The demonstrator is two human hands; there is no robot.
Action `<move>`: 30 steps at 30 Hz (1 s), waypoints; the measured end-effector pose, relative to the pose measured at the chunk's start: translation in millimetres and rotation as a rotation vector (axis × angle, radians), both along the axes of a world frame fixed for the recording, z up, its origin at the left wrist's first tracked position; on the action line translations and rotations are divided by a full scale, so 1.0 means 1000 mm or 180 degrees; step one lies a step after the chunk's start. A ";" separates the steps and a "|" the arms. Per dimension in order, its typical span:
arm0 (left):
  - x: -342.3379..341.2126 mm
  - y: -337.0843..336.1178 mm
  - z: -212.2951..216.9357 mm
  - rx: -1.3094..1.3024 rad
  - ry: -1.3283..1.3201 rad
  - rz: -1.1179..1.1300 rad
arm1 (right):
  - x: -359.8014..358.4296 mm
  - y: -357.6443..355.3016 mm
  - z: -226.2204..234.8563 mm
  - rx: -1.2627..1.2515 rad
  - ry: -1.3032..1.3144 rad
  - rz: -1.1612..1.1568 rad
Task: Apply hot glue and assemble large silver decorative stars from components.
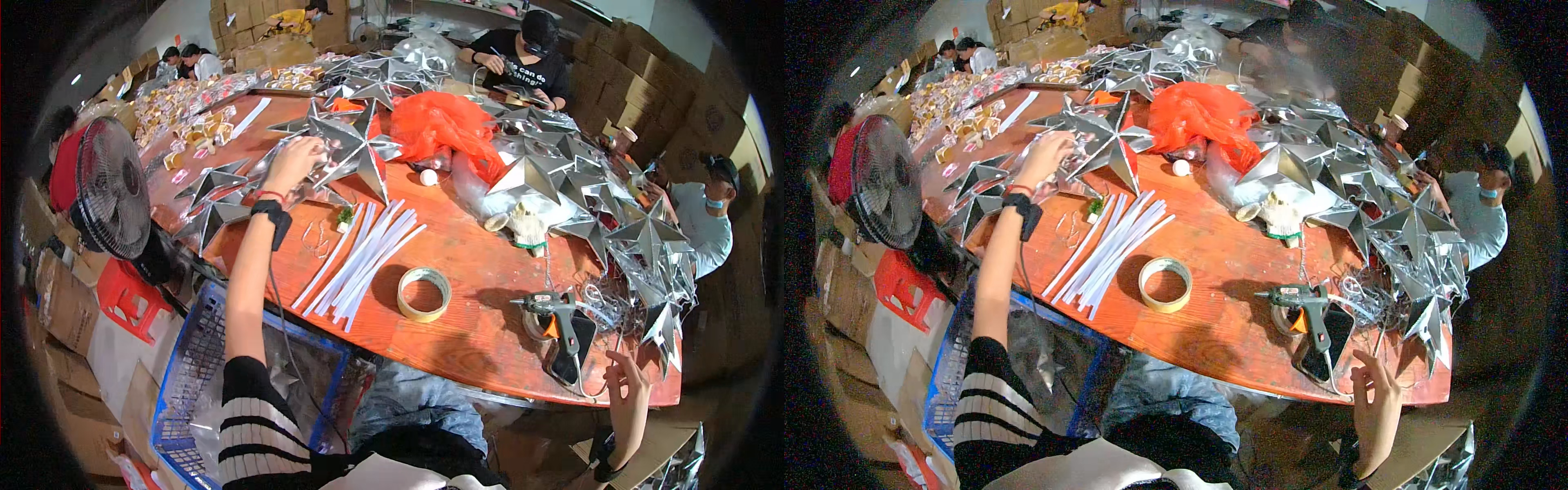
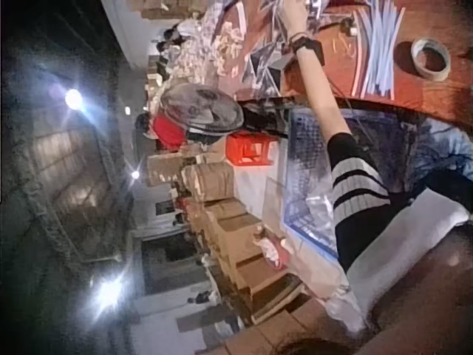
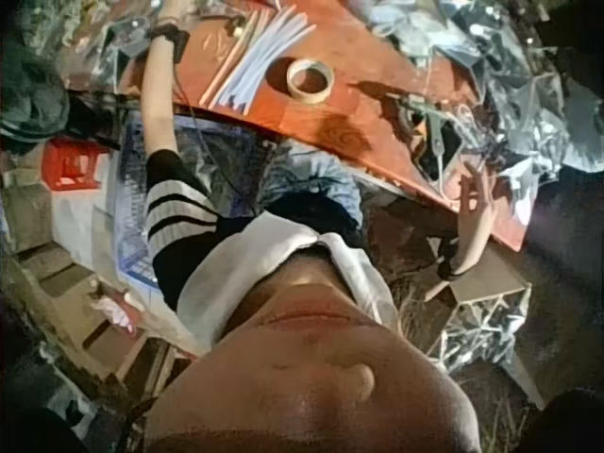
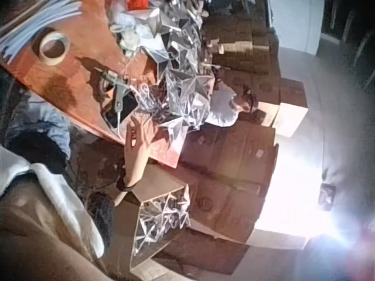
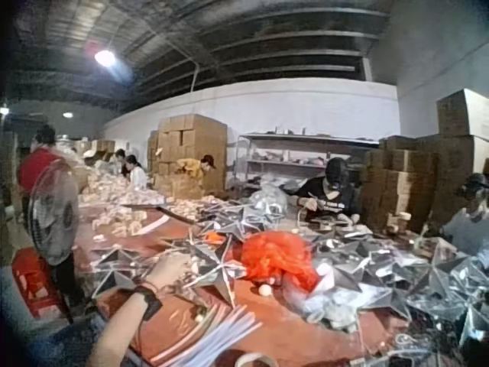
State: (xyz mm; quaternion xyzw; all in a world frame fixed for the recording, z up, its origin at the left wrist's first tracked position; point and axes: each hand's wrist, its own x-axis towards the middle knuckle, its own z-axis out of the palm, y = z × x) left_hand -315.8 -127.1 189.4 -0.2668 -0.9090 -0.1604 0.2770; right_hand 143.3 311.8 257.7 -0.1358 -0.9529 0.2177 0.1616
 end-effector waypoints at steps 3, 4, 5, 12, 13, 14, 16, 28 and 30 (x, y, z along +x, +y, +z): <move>0.017 -0.025 0.024 0.0512 -0.0002 -0.0358 | 0.008 0.003 -0.004 0.0039 0.0132 -0.0010; 0.024 -0.031 0.034 0.0721 -0.0111 -0.0424 | 0.011 0.001 0.000 -0.0037 0.0102 -0.0120; 0.031 -0.036 0.041 0.0938 -0.0235 -0.0496 | 0.011 -0.001 0.002 -0.0051 0.0106 -0.0157; 0.160 -0.040 0.122 0.1664 0.0149 -0.0052 | -0.005 -0.027 0.009 -0.0049 0.0242 0.0131; 0.167 -0.066 0.118 0.1719 -0.0026 0.0367 | -0.012 -0.038 0.011 -0.0134 0.0338 0.0343; 0.181 -0.038 0.118 0.2189 0.0091 -0.0415 | -0.016 -0.044 0.011 0.0022 0.0474 0.0484; 0.215 -0.002 0.111 0.1413 0.0816 -0.0295 | -0.014 -0.050 0.008 0.0140 0.0770 0.0659; 0.294 0.171 0.051 0.2875 -0.2945 -0.3267 | 0.014 -0.040 -0.017 0.0063 0.0409 0.1186; 0.298 0.184 0.064 0.2564 -0.3370 -0.3359 | 0.032 -0.036 -0.024 0.0175 0.0411 0.1014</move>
